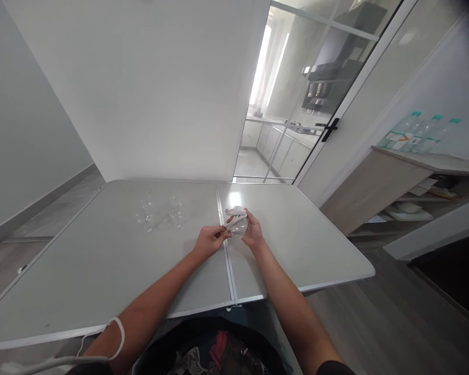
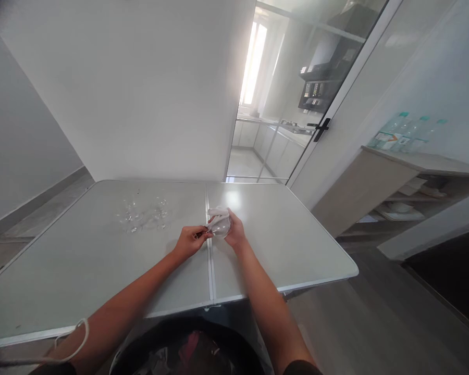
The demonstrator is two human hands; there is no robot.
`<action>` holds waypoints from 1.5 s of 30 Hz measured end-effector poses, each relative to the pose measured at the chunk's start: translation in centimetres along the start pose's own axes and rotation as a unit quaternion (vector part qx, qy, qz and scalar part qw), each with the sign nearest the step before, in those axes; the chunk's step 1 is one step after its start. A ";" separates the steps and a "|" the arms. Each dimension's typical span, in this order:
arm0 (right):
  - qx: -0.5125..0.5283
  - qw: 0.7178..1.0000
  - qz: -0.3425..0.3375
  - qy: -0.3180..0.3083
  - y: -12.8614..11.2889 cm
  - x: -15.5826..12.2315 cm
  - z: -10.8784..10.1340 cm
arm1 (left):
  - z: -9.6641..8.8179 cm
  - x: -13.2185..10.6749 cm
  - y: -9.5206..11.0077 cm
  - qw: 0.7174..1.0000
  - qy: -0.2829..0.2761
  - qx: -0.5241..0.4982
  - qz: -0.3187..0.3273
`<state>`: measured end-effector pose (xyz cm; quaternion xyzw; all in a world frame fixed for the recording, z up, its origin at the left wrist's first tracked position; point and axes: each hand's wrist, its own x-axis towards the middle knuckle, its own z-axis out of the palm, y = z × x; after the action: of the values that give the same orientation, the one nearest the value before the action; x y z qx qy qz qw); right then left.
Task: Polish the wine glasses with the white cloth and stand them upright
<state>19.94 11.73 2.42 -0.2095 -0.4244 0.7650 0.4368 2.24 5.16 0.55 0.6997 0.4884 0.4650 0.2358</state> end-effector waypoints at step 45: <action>0.075 0.969 -0.101 0.212 6.1 1.8 4.1 | 3.1 -0.3 -1.5 0.976 0.152 -0.154 -0.036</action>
<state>13.15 9.76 -0.34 -0.2897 -0.2826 0.6850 0.6058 4.28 5.91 -2.18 0.5583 0.4662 0.6263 0.2805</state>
